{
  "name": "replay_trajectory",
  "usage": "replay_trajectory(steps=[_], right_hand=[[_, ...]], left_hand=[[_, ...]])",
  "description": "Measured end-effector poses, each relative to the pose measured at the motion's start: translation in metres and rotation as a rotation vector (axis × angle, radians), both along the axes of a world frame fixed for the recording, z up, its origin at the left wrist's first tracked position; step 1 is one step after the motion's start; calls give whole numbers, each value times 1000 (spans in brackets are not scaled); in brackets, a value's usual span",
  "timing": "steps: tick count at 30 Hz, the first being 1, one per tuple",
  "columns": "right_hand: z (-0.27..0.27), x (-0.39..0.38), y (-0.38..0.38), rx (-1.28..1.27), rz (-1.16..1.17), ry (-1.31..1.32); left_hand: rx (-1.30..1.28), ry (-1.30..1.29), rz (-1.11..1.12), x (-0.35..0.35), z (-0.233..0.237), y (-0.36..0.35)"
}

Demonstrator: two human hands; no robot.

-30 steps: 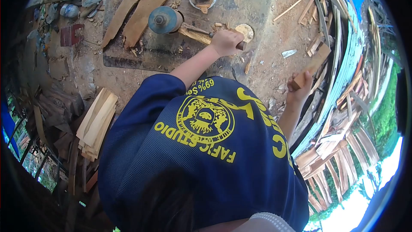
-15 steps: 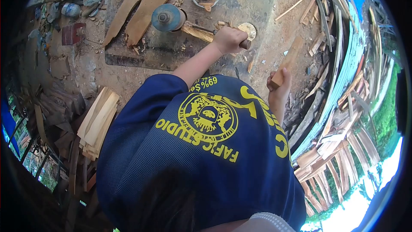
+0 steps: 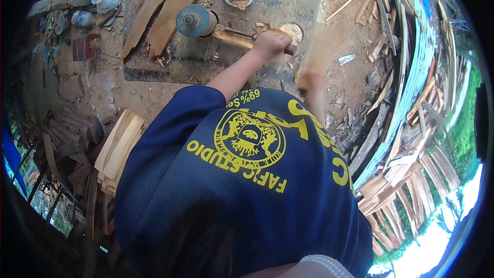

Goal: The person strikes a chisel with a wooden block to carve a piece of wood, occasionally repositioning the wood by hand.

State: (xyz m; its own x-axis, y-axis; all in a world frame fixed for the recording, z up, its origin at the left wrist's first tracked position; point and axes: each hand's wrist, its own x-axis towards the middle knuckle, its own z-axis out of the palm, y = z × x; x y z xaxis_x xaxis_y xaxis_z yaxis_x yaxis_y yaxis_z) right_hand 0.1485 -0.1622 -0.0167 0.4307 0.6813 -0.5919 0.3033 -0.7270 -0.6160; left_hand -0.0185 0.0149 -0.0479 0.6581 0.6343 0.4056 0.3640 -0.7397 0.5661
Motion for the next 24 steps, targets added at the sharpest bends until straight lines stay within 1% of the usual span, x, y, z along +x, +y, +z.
replay_trajectory(steps=[2,3,5,6,7,9,10,12,13,14,15,18,19,21,22,24], right_hand=[[91,-62,43,235,-162,213],[99,-57,45,236,-160,209],[106,-40,47,166,-520,508],[106,-33,47,245,-616,490],[91,-12,41,363,-639,542],[97,2,41,473,-831,560],[91,-3,40,474,-829,561],[75,-24,41,820,-1149,584],[74,-34,43,823,-1150,586],[74,-43,45,473,-866,616],[75,-47,47,131,-573,625],[77,-48,50,120,-605,668],[85,-45,53,118,-606,670],[103,-34,58,537,-870,608],[102,-29,57,533,-870,610],[100,-20,55,778,-1149,461]], left_hand=[[-44,136,75,-6,-10,-1],[-43,132,76,-8,-10,-3],[7,95,-16,-14,-8,-7],[6,97,-12,-15,-8,-7],[-7,117,-14,-15,-8,-8],[-18,139,-17,-14,-11,-6],[-7,135,7,-12,-15,-3],[8,132,34,-9,-14,0],[-7,77,70,-7,-9,2],[-23,20,103,-5,-7,4],[-21,19,99,-4,-5,6],[-71,94,106,-4,-3,7],[-61,82,97,-5,-1,6],[-51,75,86,-8,0,7],[-57,76,72,-9,1,7],[-64,78,60,-8,2,7]])
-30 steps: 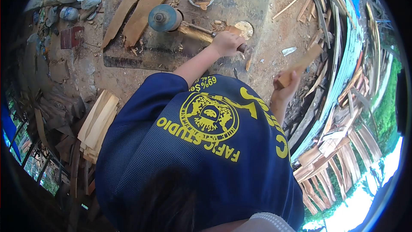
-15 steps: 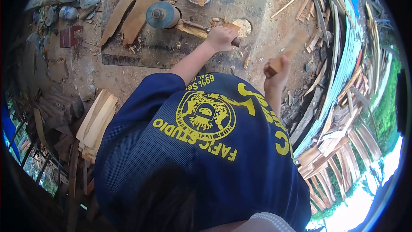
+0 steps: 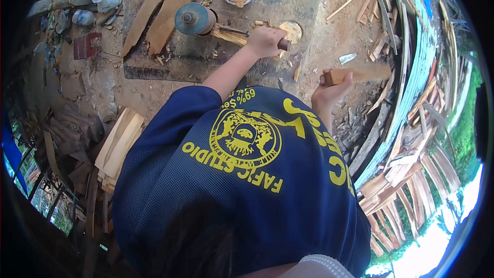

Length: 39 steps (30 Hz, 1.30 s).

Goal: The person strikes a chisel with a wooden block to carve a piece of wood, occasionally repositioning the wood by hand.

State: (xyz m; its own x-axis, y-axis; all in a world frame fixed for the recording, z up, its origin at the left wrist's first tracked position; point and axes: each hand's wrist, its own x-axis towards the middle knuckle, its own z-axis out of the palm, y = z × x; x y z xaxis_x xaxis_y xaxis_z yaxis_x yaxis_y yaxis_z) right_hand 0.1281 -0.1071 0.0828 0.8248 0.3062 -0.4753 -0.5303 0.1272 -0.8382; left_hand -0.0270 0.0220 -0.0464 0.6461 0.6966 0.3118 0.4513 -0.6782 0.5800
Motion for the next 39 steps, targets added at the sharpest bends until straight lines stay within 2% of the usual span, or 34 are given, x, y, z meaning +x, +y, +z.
replay_trajectory(steps=[1,3,4,6,7,9,11,13,16,18,20,27,29,39], right_hand=[[-12,-4,-6,-2,2,3],[-43,-16,-23,-333,768,144],[-44,-23,-21,-334,768,142],[-40,-37,-14,-533,955,274],[-29,-32,-9,-531,959,273],[-5,-13,-6,-360,763,240],[-5,8,-4,-260,513,125],[24,25,0,-183,392,139],[32,49,-3,-126,287,166],[33,49,-8,-128,280,155],[34,45,-12,-131,274,143],[17,22,-26,-150,300,266],[16,18,-29,-178,319,244],[20,3,-30,-188,374,223]], left_hand=[[5,2,-4,0,1,0],[7,2,-9,-3,1,0],[-4,42,15,-9,0,3],[-15,82,38,-18,-4,2],[-60,169,-45,-23,-12,-2],[-109,263,-128,-31,-15,-4],[-72,200,-190,-35,-12,-8],[-59,135,-182,-37,-13,-10],[-41,57,-171,-33,6,-11],[-41,46,-165,-25,16,-13],[-46,-15,-261,-14,19,-15],[-47,-2,-250,-7,19,-17],[-87,95,-221,-11,22,-16],[-160,154,-287,-15,12,-24]])
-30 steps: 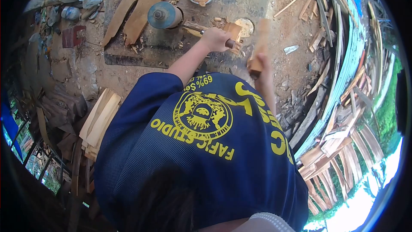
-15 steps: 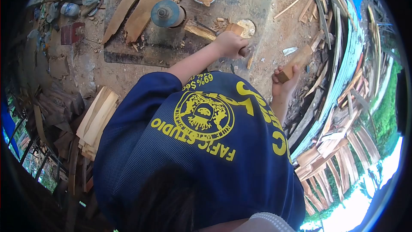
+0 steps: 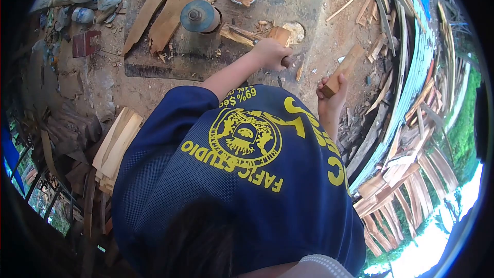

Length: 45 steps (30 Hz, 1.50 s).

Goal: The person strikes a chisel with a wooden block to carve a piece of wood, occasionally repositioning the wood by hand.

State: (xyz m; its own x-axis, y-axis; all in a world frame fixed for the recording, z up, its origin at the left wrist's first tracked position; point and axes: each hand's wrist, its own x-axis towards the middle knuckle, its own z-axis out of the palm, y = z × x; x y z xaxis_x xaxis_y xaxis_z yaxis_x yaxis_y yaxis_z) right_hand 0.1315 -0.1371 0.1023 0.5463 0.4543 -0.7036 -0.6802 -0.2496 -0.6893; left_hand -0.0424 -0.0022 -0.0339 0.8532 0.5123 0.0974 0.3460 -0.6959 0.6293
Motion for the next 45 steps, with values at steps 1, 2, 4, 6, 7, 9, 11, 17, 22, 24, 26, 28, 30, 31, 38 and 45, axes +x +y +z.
replay_trajectory(steps=[1,2,4,6,7,9,11,17,22,24,26,28,30,31,38,45], right_hand=[[-1,-1,-2,-5,12,1],[-1,-2,-3,-11,24,2],[-2,-1,-7,-3,31,9],[-3,1,-9,6,35,14],[-4,3,-10,10,12,14],[-5,4,-13,19,-15,15],[-5,3,-13,18,-14,7],[-1,-4,-17,47,41,43],[4,-9,-10,189,-285,-108],[-8,-17,-10,178,-437,-162],[-36,-33,-17,144,-54,-124],[-32,-40,-7,-171,518,36],[-26,-48,-3,-136,564,38],[-24,-48,1,-99,615,38],[-5,-41,4,-55,-27,-102],[-37,-46,-4,-125,486,183]], left_hand=[[-14,7,7,-1,-1,1],[-29,14,14,-3,-2,2],[-21,35,-8,-8,-9,4],[-12,56,-33,-9,-19,3],[-16,47,-48,-9,-20,1],[-16,40,-66,-10,-23,0],[-43,101,-61,-9,-21,0],[-26,70,-56,-8,-22,-1],[-12,10,-1,-10,-12,3],[13,-24,34,-10,-5,6],[32,-6,107,-6,-4,11],[24,-3,97,-8,-6,17],[12,4,84,-11,-8,15],[28,16,94,-12,-7,12],[0,-15,105,-13,1,19],[-4,84,121,-22,-13,24]])
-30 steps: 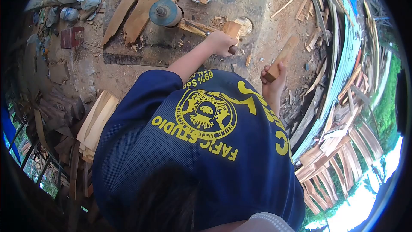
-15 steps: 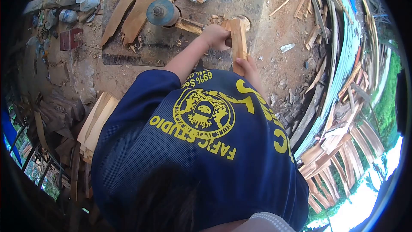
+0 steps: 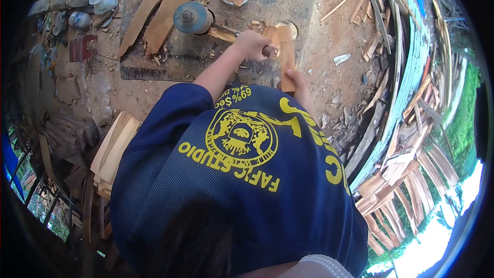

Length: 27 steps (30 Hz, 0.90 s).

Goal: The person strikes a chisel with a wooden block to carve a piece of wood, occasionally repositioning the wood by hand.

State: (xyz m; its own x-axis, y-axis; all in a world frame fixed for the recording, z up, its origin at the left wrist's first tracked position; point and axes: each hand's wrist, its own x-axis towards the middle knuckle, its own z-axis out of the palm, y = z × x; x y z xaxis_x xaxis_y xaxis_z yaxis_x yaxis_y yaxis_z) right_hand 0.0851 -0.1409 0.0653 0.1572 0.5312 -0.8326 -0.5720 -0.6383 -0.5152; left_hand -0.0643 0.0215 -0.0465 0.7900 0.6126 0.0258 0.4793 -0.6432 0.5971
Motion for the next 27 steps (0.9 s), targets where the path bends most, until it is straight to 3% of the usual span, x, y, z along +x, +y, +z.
replay_trajectory(steps=[3,7,13,27], right_hand=[[21,7,7,-3,-134,-174],[41,21,14,48,-296,-123],[40,28,11,53,-278,-130],[39,28,6,32,-251,-101]], left_hand=[[21,-55,-57,-5,-6,-5],[94,-169,-51,2,7,-4],[103,-222,-63,32,34,-13],[-138,90,-128,26,47,-4]])
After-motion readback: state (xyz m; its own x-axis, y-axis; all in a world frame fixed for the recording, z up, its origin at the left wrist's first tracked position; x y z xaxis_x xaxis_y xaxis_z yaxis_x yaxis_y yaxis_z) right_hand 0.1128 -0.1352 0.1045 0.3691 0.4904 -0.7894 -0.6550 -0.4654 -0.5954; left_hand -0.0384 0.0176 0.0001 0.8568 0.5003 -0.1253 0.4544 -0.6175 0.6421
